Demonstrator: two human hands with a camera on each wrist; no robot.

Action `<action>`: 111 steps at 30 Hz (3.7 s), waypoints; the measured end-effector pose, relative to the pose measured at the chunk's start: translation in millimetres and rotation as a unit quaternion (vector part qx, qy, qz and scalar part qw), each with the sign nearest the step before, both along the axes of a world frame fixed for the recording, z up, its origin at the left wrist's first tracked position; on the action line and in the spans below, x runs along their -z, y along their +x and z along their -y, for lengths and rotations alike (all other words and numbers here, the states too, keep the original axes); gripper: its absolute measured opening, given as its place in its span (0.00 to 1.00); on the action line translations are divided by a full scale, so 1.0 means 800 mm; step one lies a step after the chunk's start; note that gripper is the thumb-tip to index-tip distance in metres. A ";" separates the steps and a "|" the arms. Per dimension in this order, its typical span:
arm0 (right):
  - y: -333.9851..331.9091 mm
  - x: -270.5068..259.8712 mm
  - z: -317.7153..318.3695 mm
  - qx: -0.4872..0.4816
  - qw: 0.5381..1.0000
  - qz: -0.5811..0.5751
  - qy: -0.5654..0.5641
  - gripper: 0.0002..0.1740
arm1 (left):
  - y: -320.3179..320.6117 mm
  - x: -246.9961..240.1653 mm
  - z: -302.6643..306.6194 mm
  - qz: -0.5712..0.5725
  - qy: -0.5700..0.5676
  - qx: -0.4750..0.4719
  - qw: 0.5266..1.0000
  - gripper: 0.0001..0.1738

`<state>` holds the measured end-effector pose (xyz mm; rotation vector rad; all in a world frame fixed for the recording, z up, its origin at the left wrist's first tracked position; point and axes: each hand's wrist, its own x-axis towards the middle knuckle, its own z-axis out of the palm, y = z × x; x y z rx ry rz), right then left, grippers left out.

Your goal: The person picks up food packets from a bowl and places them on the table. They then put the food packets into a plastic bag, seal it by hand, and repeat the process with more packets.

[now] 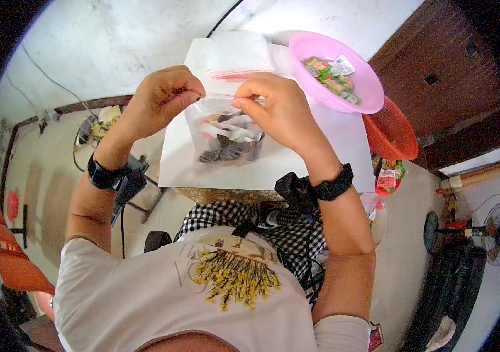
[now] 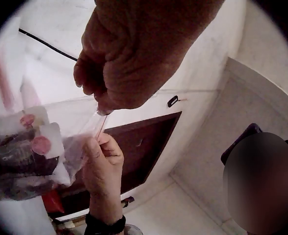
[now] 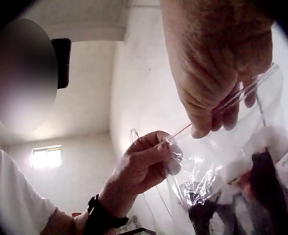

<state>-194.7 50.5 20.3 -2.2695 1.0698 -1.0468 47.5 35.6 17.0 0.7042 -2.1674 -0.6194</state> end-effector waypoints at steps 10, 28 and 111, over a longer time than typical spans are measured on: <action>0.008 -0.002 -0.009 0.030 0.999 -0.001 0.030 0.06 | 0.006 0.010 0.016 -0.042 0.122 0.026 0.991 0.04; 0.015 -0.007 -0.013 0.048 0.998 0.013 0.048 0.06 | -0.054 0.005 -0.020 -0.015 -0.174 -0.092 0.980 0.11; -0.087 0.012 -0.052 0.134 0.988 -0.061 -0.036 0.06 | -0.077 0.007 0.004 0.034 -0.066 -0.037 0.997 0.02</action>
